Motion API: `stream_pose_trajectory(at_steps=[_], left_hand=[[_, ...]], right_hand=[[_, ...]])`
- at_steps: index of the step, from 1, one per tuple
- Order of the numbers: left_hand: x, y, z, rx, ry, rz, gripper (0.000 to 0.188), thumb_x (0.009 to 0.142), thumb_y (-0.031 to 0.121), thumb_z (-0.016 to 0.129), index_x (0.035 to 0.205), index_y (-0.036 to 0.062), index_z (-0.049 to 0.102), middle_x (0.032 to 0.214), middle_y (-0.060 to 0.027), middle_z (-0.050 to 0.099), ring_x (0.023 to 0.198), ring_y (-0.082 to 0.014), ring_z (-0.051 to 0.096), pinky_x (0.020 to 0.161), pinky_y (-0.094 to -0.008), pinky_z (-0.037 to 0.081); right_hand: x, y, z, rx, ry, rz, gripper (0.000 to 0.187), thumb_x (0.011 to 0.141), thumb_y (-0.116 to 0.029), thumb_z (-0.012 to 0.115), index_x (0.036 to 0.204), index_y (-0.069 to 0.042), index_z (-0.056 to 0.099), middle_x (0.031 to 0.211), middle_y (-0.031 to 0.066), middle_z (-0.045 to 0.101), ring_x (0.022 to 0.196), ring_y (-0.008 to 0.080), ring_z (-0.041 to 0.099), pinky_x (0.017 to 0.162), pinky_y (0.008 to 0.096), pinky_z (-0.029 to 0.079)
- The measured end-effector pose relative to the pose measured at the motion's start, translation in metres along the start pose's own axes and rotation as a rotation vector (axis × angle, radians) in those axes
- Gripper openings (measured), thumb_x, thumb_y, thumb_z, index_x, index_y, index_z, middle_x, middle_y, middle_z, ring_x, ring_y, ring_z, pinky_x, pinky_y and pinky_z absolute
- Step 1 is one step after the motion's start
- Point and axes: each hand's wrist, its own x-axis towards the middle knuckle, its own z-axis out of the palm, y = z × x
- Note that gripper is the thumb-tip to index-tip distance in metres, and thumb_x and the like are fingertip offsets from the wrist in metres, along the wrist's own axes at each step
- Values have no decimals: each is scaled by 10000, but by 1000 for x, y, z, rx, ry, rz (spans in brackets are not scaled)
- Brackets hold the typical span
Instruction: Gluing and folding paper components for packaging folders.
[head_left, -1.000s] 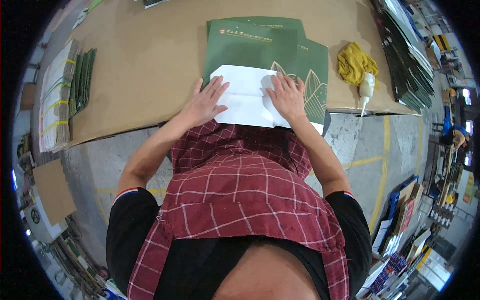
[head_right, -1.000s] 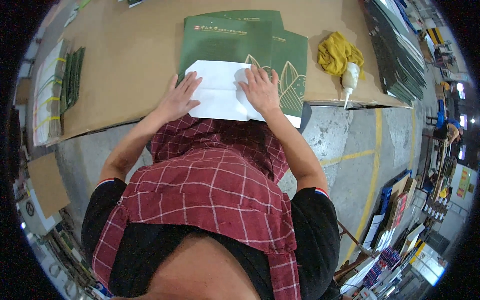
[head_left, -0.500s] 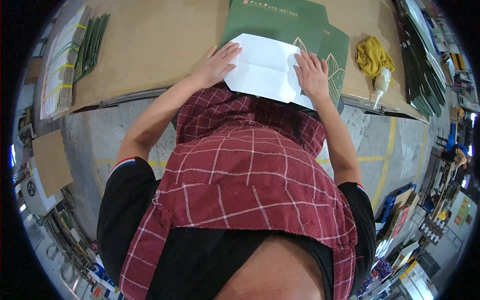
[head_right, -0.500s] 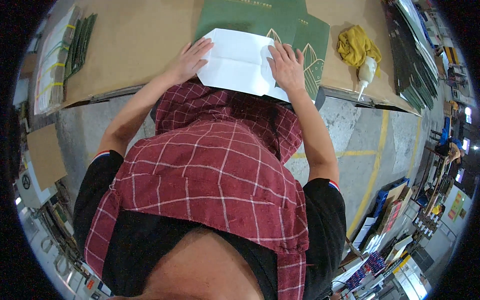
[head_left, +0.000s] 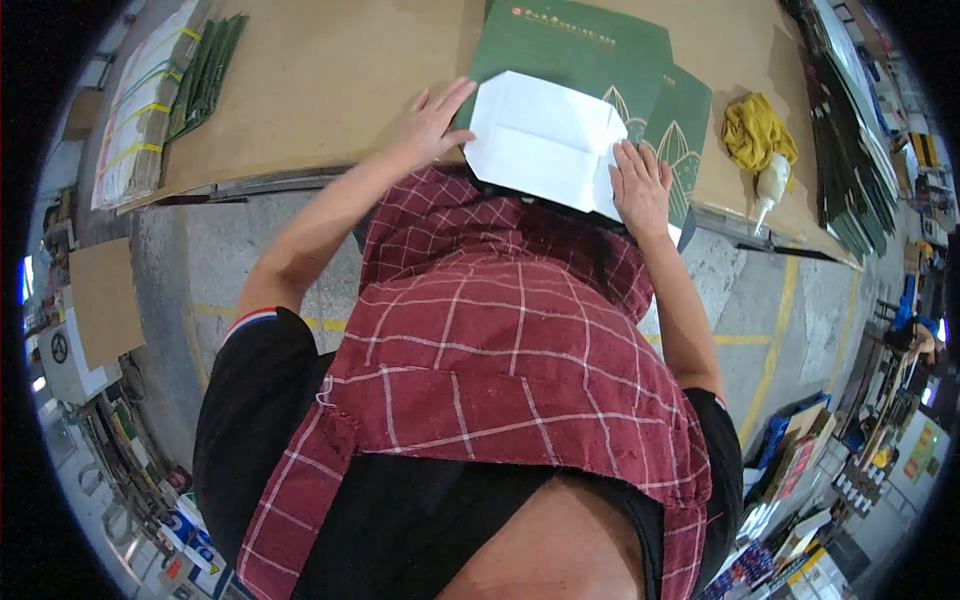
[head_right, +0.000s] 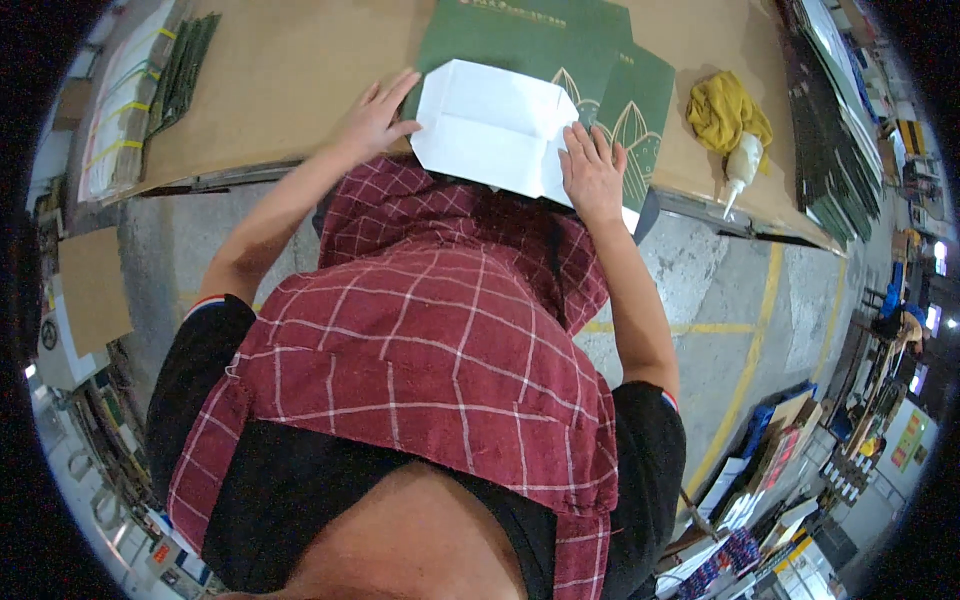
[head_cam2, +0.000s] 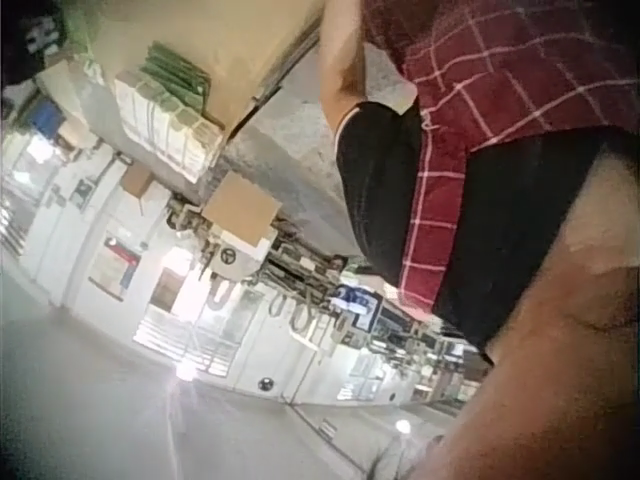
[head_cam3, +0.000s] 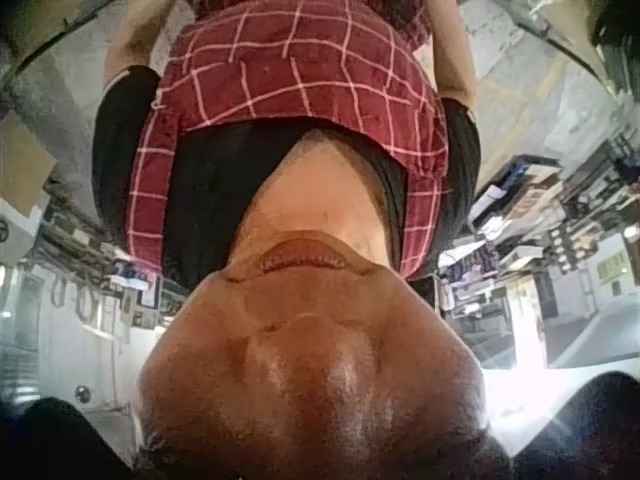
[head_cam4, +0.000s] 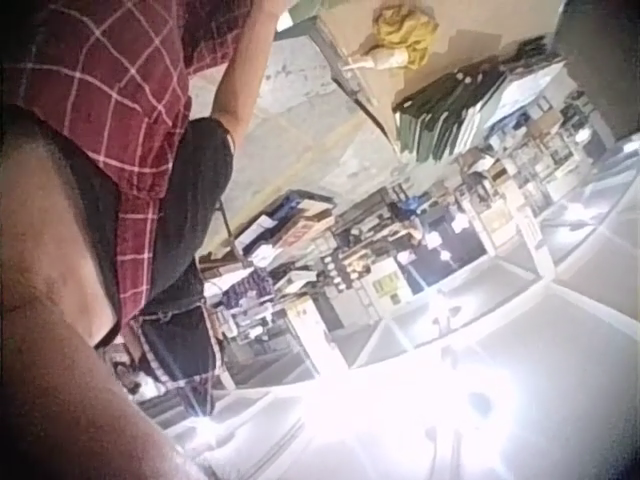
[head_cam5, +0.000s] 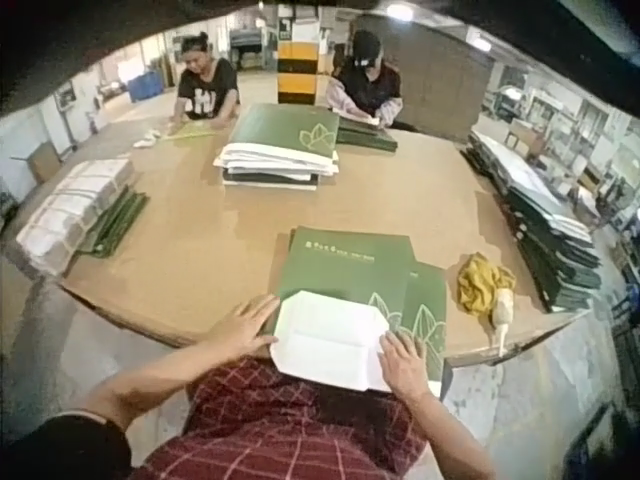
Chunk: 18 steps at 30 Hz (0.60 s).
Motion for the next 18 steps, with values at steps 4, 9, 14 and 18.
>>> stream_pose_trajectory(at_steps=[4,9,14,18], left_hand=[[-15,11,26,-218,447,-363,821,658,380,697,1294,30,314,1251,-237,378,1160,-375,368,960,-445,303],[-6,15,21,-535,368,-347,734,659,201,715,1270,11,355,1186,-220,452,1108,-316,442,923,-395,363],[2,25,6,-1103,382,-433,558,739,89,641,1240,7,412,1083,-130,529,915,-182,545,811,-289,444],[2,46,-24,-1462,357,-291,401,817,82,567,1202,29,470,1038,-57,533,857,-118,539,761,-232,456]], right_hand=[[32,-30,-30,-147,-87,-4,266,822,-254,507,1029,-102,577,1186,59,499,1135,230,422,937,459,297],[87,-96,-13,594,-47,123,255,765,-229,602,914,-24,577,847,132,610,736,313,581,685,367,474],[125,-131,9,785,-467,340,343,794,-253,610,959,37,531,789,135,627,645,209,602,613,309,483],[115,-123,-31,2006,-326,664,166,876,-143,505,971,-9,531,875,57,610,729,129,589,642,262,493]])
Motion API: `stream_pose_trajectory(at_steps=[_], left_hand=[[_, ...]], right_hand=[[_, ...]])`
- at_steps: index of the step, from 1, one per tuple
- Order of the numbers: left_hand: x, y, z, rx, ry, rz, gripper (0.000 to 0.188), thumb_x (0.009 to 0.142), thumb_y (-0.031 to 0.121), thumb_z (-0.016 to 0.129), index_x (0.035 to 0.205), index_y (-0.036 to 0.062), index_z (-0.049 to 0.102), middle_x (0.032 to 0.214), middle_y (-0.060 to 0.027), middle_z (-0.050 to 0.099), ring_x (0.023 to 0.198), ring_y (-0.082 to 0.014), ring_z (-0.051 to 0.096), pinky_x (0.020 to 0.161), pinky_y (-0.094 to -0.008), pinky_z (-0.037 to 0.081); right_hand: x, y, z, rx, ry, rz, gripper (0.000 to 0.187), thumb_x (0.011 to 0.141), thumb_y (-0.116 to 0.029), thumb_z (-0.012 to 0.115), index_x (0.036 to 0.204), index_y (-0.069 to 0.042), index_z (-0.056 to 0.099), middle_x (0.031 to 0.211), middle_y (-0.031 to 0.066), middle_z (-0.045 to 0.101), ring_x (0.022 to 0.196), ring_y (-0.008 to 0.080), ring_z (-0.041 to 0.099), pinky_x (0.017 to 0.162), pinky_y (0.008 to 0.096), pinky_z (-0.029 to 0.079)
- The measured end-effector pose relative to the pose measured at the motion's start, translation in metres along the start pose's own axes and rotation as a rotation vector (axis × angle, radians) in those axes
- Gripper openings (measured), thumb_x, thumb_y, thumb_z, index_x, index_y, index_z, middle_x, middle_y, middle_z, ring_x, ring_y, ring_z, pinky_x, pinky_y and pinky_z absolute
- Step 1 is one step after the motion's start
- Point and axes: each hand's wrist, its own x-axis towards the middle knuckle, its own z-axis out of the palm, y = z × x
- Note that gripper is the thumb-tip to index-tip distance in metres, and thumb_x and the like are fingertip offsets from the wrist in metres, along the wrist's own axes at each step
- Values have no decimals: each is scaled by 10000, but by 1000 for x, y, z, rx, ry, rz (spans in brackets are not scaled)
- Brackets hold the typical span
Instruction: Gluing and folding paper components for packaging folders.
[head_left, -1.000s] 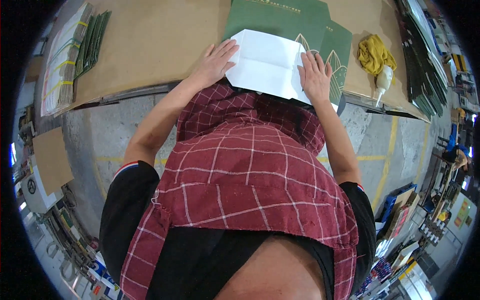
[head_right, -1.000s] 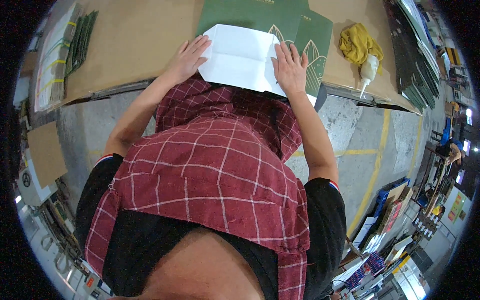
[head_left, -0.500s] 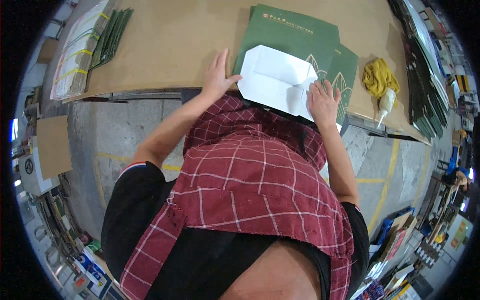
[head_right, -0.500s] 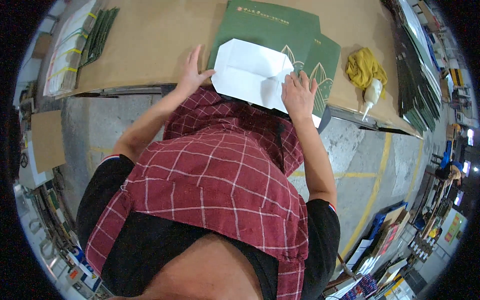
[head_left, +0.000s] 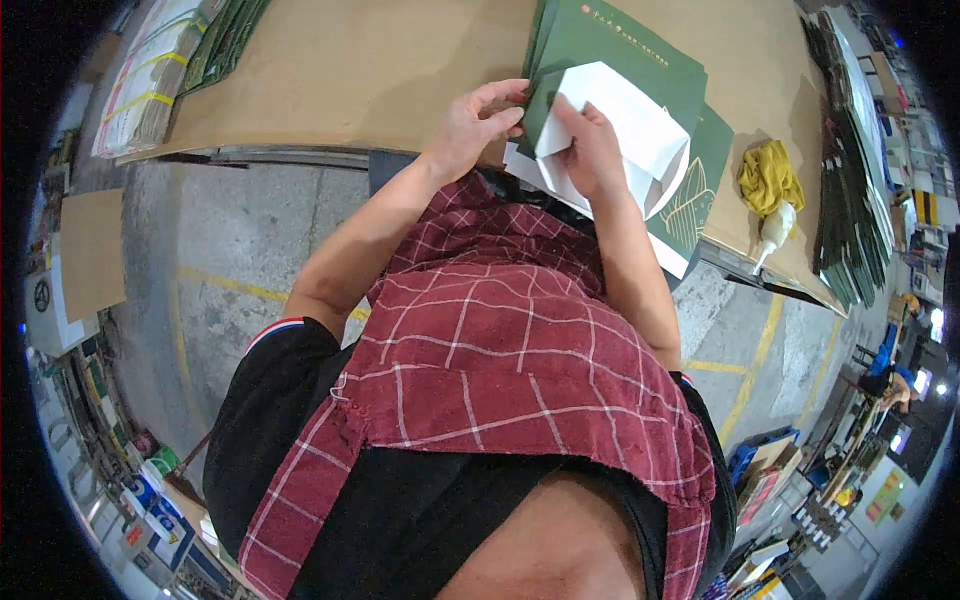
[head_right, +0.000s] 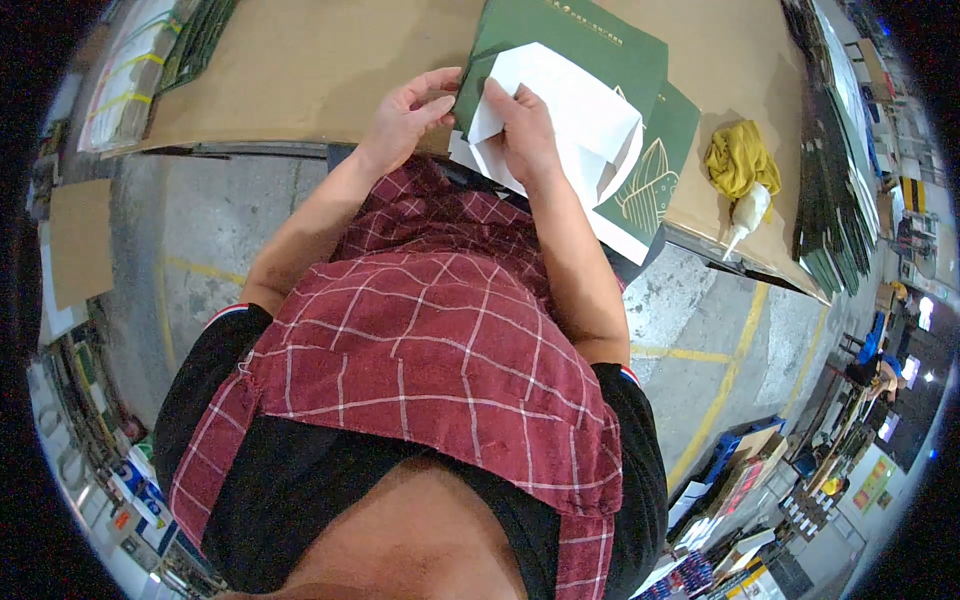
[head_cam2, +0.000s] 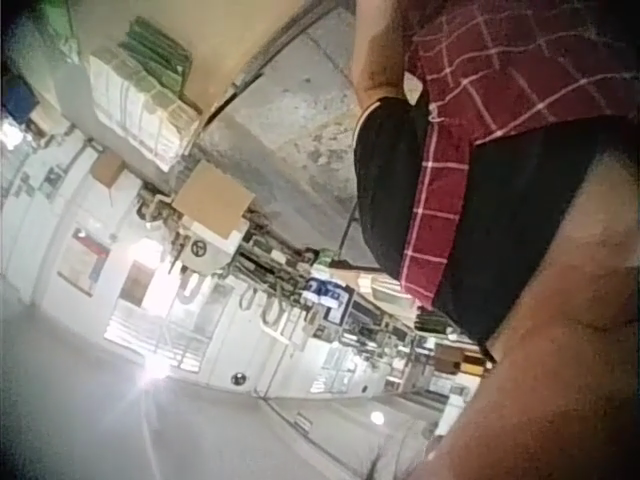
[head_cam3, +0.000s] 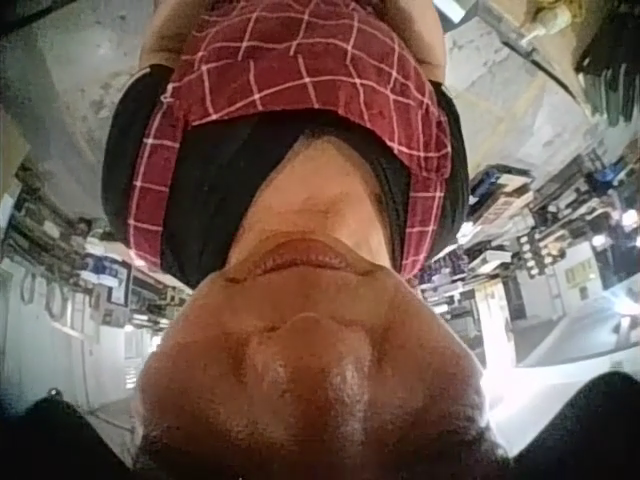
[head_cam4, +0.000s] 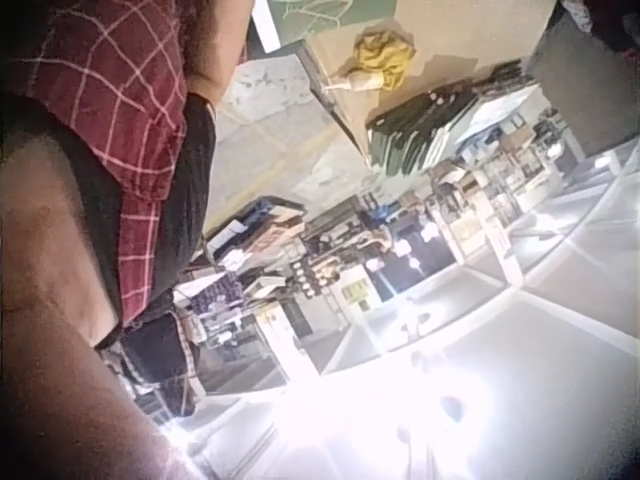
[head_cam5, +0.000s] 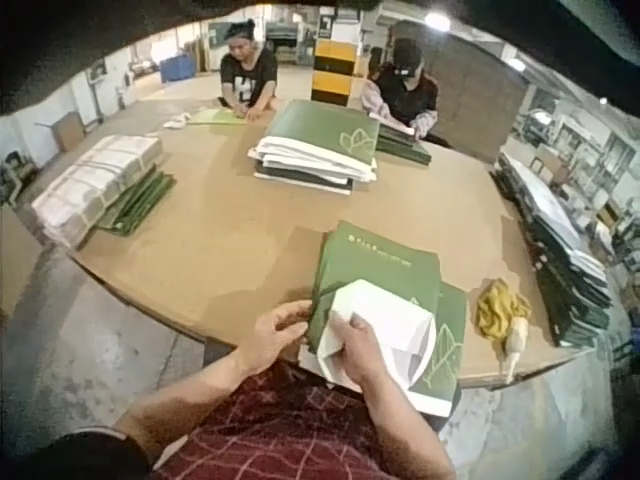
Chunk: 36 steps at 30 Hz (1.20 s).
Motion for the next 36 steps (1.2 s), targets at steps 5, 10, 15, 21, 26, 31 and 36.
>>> stream_pose_trajectory(at_steps=[5,10,15,21,26,31,36], left_hand=[[5,56,52,33,-169,245,312,840,80,556,1145,30,511,1002,-31,505,862,-98,539,782,-228,473],[21,85,87,346,-264,646,258,746,70,654,992,83,579,1092,-37,442,854,-135,548,750,-239,479],[34,109,110,629,-293,988,280,661,153,716,910,110,595,1079,-51,456,833,-174,545,706,-279,466],[31,116,132,713,-448,1056,304,620,223,734,832,78,571,1018,-52,496,844,-196,512,710,-291,448],[29,121,136,790,-403,1048,292,602,232,732,805,90,578,947,-26,523,879,-208,504,736,-306,430],[39,122,131,766,-389,1173,279,592,237,736,772,90,581,982,-23,532,948,-233,478,818,-348,391],[40,117,118,676,-292,1137,287,569,277,743,701,100,560,997,-29,516,969,-240,467,821,-357,375]], right_hand=[[-41,-63,5,144,7,-102,226,881,-159,494,1046,-4,497,936,81,601,805,153,599,728,278,498],[-67,-93,-8,383,-104,-167,263,882,-176,492,1092,-18,499,985,86,600,882,165,595,781,301,495],[-89,-106,-17,407,-150,-224,284,899,-205,462,1131,-42,475,1003,85,589,886,167,590,757,293,502],[-118,-114,-21,345,-100,-295,295,901,-192,456,1147,-30,452,1038,92,571,919,166,578,765,292,493],[-134,-119,-29,212,-29,-295,313,861,-106,524,1157,-32,458,1036,65,570,917,137,571,776,269,483],[-128,-115,-22,171,1,-338,313,851,-102,541,1150,-45,468,1041,47,570,889,111,577,710,219,485],[-112,-106,-9,137,-14,-476,350,848,-96,541,1182,-53,446,1067,50,558,951,125,538,803,256,434]])
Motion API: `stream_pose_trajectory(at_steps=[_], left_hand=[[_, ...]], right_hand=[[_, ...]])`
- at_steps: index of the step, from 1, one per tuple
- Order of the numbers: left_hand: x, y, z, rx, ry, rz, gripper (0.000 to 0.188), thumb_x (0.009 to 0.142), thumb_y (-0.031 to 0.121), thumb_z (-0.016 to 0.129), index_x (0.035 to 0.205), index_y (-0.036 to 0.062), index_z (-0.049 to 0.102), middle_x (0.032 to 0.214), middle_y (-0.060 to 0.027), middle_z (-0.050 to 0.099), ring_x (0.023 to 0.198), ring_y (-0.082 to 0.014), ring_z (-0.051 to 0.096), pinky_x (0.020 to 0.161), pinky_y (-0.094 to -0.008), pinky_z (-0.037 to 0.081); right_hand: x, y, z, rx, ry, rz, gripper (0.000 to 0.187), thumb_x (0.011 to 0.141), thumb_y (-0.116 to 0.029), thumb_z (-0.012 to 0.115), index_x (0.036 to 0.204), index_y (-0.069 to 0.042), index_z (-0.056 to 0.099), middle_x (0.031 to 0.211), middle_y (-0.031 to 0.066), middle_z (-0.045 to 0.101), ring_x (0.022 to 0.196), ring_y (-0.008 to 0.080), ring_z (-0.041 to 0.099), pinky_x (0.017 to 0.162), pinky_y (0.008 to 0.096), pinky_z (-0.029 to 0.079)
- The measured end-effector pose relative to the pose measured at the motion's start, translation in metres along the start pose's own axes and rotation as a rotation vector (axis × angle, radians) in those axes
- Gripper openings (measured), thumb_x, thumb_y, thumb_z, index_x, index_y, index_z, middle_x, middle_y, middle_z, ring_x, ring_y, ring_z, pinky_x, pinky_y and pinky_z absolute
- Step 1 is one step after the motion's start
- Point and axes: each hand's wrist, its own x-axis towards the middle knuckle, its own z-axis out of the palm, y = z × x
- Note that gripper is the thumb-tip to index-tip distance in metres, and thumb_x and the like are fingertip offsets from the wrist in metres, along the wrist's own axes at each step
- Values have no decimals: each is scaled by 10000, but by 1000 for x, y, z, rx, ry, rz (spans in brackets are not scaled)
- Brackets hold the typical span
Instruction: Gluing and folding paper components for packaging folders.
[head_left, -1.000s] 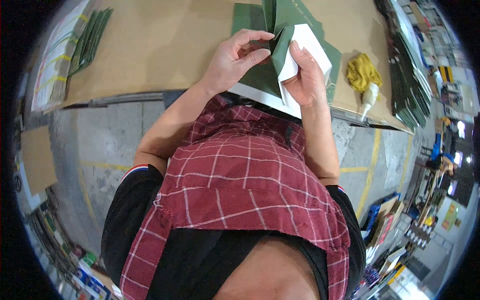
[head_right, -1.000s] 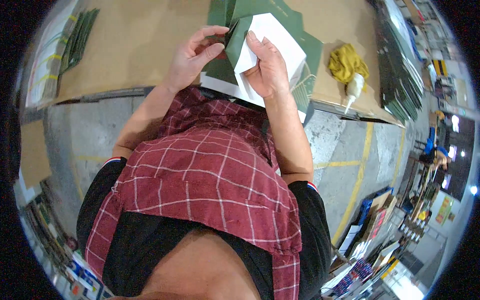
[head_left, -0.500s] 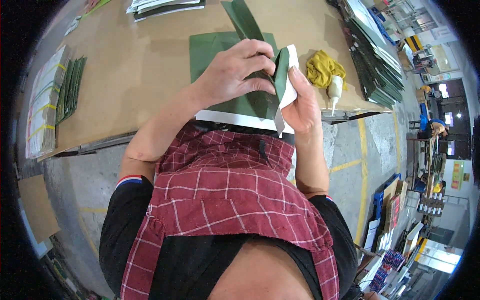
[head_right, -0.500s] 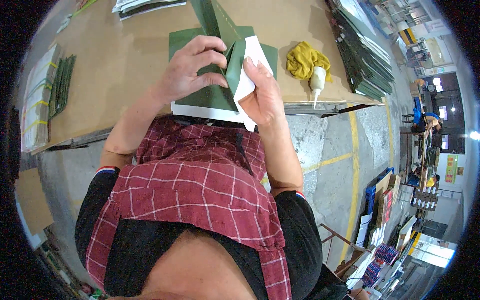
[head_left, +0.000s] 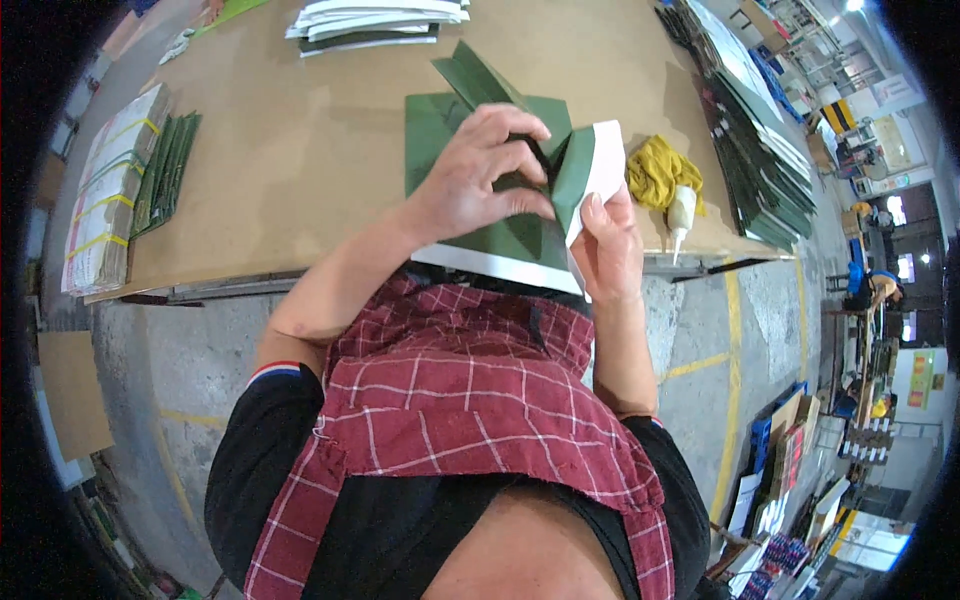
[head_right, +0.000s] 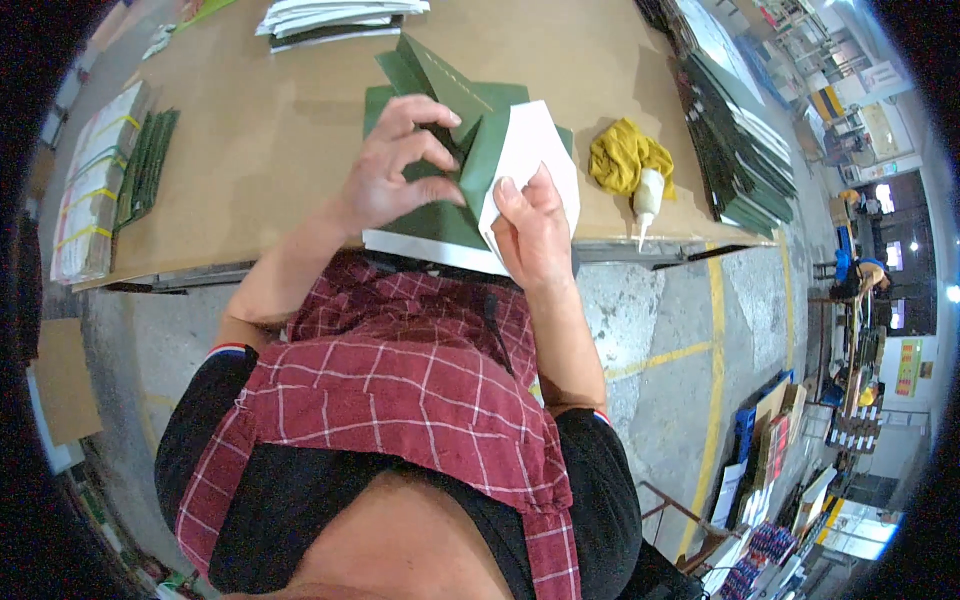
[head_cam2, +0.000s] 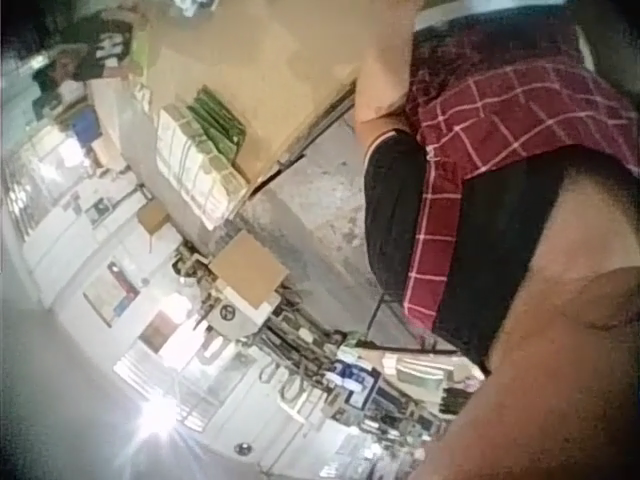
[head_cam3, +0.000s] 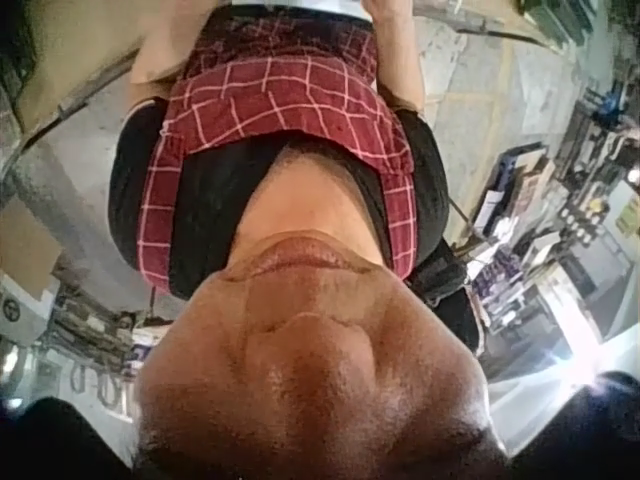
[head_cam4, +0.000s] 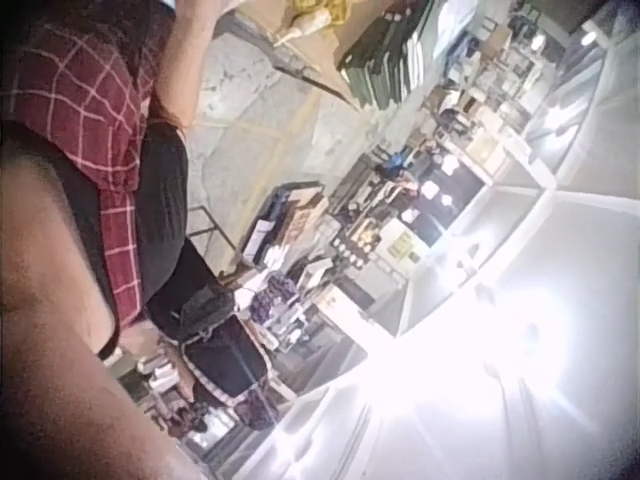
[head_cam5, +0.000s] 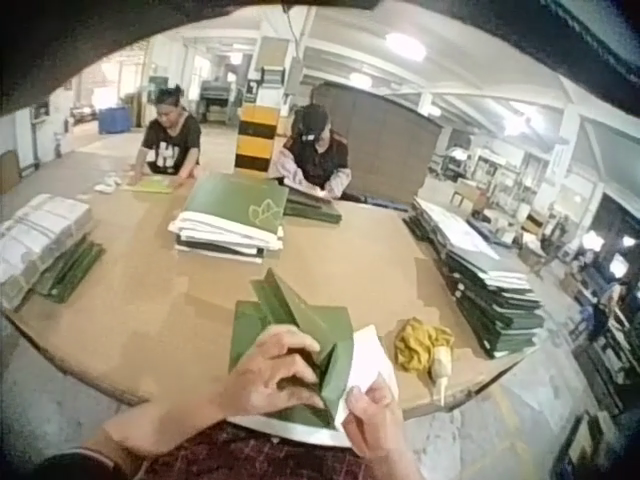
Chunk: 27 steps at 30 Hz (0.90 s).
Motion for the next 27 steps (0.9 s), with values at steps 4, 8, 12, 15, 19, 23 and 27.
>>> stream_pose_trajectory(at_steps=[4,8,12,15,19,23,27], left_hand=[[-7,11,-14,34,-38,-75,292,581,293,751,723,110,574,1059,-58,514,1011,-262,462,856,-379,367],[-22,23,-14,88,-66,-204,248,676,265,707,764,78,571,1084,-119,503,1031,-298,453,878,-397,365],[-50,43,-6,74,-41,-392,216,713,199,686,800,43,565,1093,-136,496,1031,-307,456,871,-386,382],[-63,55,-2,104,-16,-477,198,725,183,651,811,25,566,1068,-146,500,1006,-318,469,863,-393,383],[-71,39,4,123,157,-499,160,727,93,638,860,39,569,1027,-162,528,1001,-312,496,848,-376,411],[-56,27,-15,40,143,-476,168,752,95,621,904,68,553,998,-89,578,1023,-266,504,881,-358,375],[-50,20,-20,260,-125,-272,225,755,123,621,967,71,565,982,-47,586,1031,-237,483,886,-346,336]], right_hand=[[-3,2,5,-107,-20,39,402,838,-45,501,1221,-37,380,1110,57,527,994,140,512,831,281,420],[-14,11,6,-446,53,50,385,797,4,500,1174,4,418,1088,59,526,1000,157,503,879,315,398],[-24,27,3,-227,28,206,305,828,-67,545,1118,-18,465,1028,38,549,923,132,527,806,271,426],[-18,39,-2,-232,116,217,247,850,-131,546,1067,-21,503,948,16,566,835,113,532,727,253,431],[-8,36,11,-754,150,238,181,833,-218,544,756,-57,574,658,-42,518,602,51,446,514,240,350],[-1,50,11,-446,74,165,129,835,-169,553,832,-46,593,706,-30,557,626,52,490,546,220,390],[-5,45,15,-376,101,80,236,808,-159,620,991,-19,567,882,6,599,751,70,537,675,212,434]])
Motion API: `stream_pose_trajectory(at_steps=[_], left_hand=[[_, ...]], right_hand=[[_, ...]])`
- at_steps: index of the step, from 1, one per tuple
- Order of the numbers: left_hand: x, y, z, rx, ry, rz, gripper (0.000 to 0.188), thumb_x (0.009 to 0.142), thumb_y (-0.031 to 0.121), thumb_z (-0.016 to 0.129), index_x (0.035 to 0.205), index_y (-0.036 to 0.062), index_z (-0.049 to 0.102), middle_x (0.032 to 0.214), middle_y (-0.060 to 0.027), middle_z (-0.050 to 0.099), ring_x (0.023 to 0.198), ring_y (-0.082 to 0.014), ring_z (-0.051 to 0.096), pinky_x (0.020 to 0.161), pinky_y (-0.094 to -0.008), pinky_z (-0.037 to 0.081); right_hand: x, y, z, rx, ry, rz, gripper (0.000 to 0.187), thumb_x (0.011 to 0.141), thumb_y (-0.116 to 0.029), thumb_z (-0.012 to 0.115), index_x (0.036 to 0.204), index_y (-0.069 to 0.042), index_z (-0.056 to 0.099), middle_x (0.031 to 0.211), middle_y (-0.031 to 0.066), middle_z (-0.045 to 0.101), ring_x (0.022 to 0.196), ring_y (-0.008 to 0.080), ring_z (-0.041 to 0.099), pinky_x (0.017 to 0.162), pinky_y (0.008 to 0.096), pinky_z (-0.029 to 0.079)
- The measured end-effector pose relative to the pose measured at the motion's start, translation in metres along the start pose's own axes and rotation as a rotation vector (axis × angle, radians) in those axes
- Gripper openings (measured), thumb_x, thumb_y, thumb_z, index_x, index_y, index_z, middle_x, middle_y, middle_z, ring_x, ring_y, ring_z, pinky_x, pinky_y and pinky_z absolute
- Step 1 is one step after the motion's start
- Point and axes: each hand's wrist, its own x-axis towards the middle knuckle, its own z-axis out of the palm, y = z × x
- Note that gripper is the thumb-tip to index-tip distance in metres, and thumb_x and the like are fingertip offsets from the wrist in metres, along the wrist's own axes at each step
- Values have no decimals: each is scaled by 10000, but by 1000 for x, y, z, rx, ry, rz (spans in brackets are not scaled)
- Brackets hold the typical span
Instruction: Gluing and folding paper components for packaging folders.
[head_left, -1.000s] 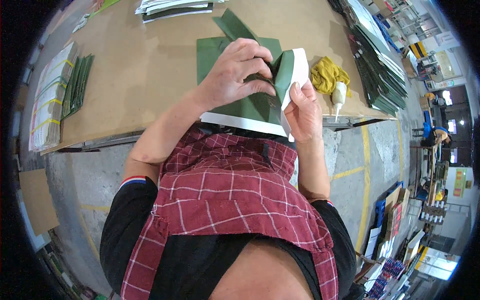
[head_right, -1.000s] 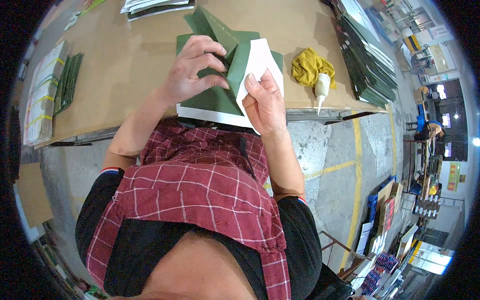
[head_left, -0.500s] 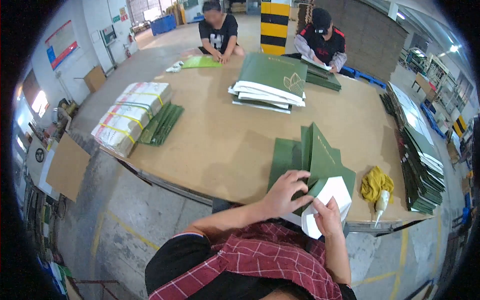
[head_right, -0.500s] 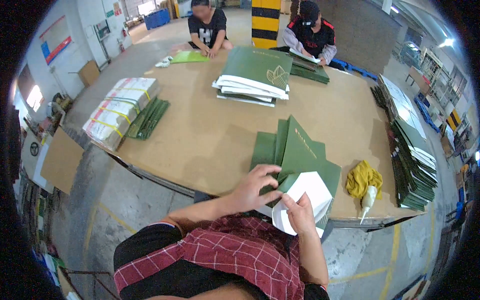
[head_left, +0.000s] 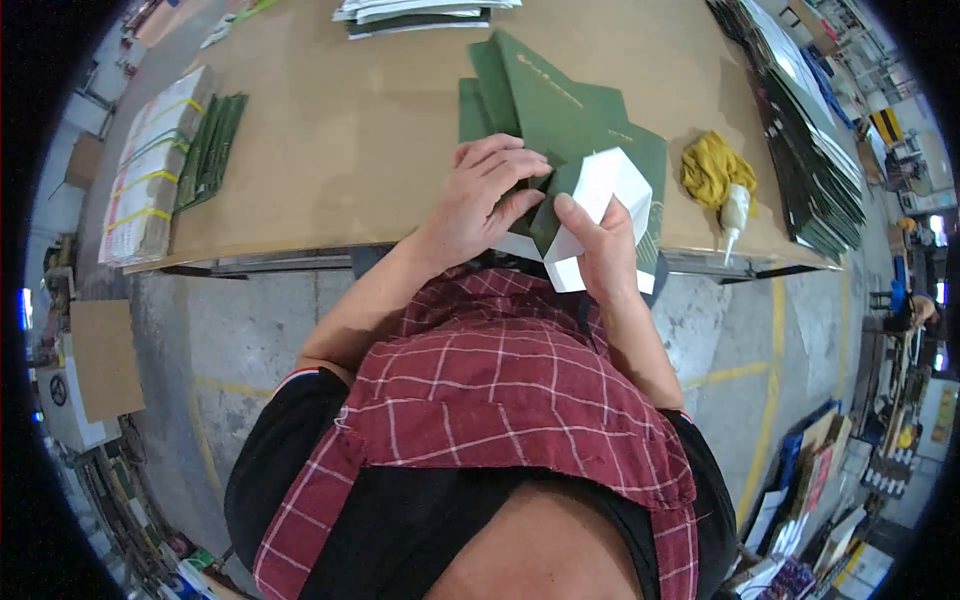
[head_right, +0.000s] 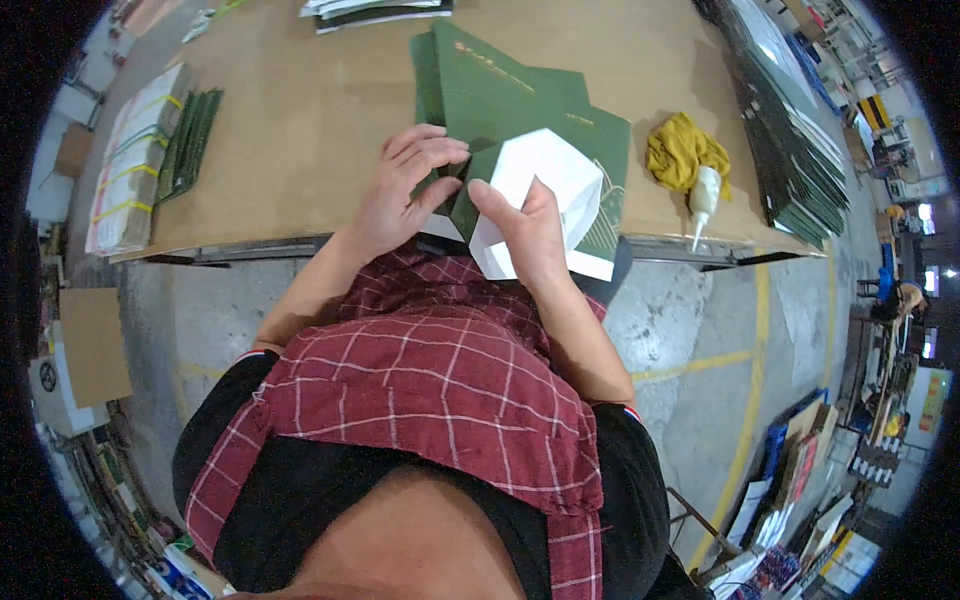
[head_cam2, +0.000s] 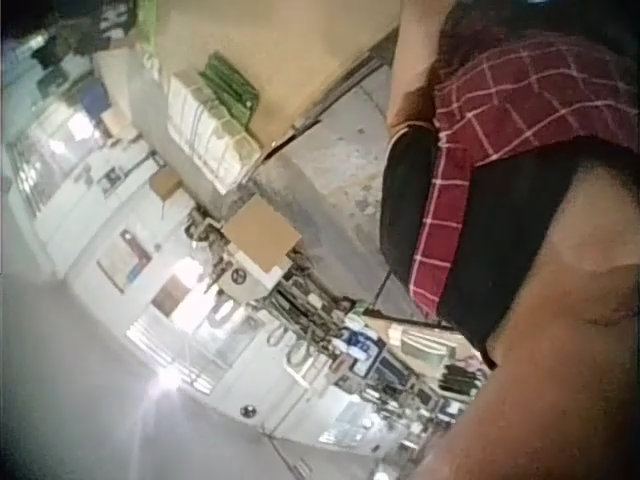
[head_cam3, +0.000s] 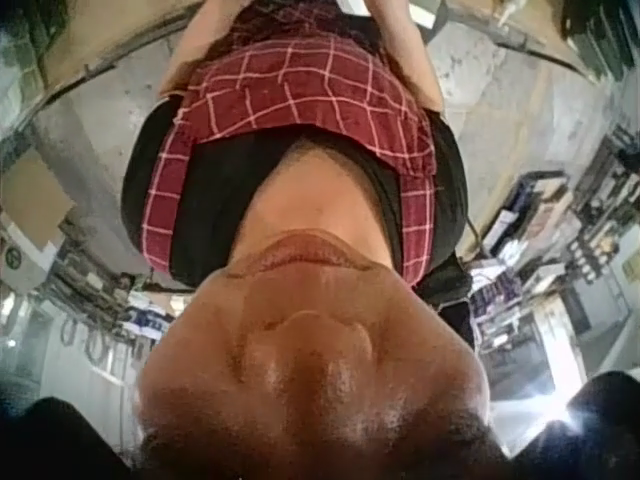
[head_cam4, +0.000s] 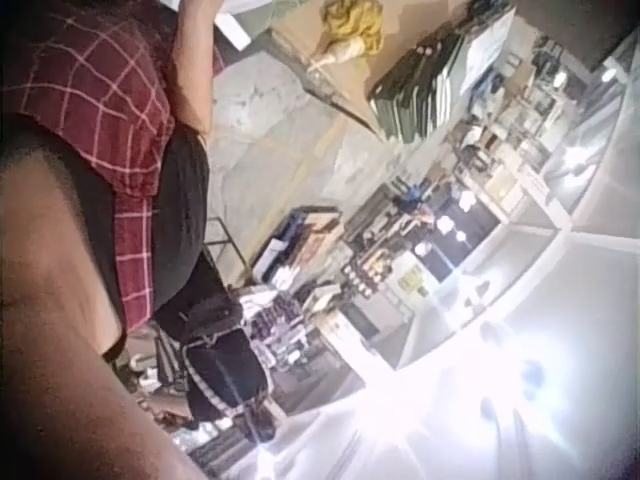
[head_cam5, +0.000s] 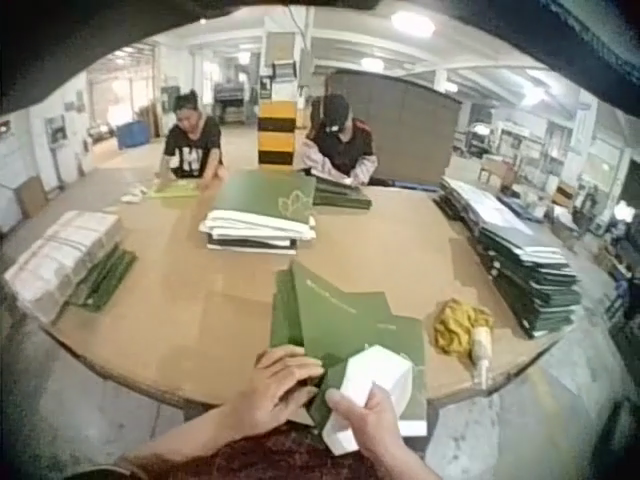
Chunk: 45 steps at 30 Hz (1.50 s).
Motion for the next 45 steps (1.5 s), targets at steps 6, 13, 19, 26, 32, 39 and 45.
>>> stream_pose_trajectory(at_steps=[6,13,19,26,32,39,45], left_hand=[[-1,13,16,145,78,96,179,723,115,628,894,83,588,888,-22,571,833,-216,498,789,-342,337],[-5,8,12,146,52,121,132,732,141,629,849,109,578,827,1,557,855,-174,492,815,-350,322],[-11,3,16,-89,38,-14,132,801,178,577,869,65,581,903,-66,589,942,-240,538,951,-390,291],[-4,-8,8,-302,-31,-474,295,815,282,566,746,-4,539,639,-58,489,631,-139,458,601,-284,367],[-7,-15,13,-444,-28,-657,315,815,288,549,713,-8,516,577,-88,463,555,-141,419,518,-306,348],[-31,-4,11,-737,208,-765,392,841,246,578,1140,41,428,668,-19,534,599,-65,488,527,-194,391],[-28,10,6,-886,5,-832,501,826,239,599,1159,-61,375,755,-87,590,631,-98,552,543,-218,460]], right_hand=[[-18,-9,-13,-34,63,1,214,805,-183,633,946,-28,595,846,4,608,739,64,529,671,217,426],[-16,-12,-24,434,-112,221,186,795,-66,598,980,-42,596,914,44,625,797,128,586,720,246,459],[-3,-7,-6,336,-45,220,282,817,-44,551,1093,-24,502,1003,67,581,876,142,563,759,282,459],[14,0,8,312,-88,363,214,889,-159,469,1050,-18,488,921,57,582,789,131,572,693,255,471],[13,9,0,27,-124,261,209,843,-107,550,1021,-14,490,852,92,611,721,118,580,625,237,476],[22,14,0,19,-27,202,222,823,-126,588,996,-28,490,788,90,620,650,115,576,532,220,459],[25,19,-3,-114,-48,170,212,800,-165,634,900,-19,519,744,76,603,583,107,560,525,214,460]])
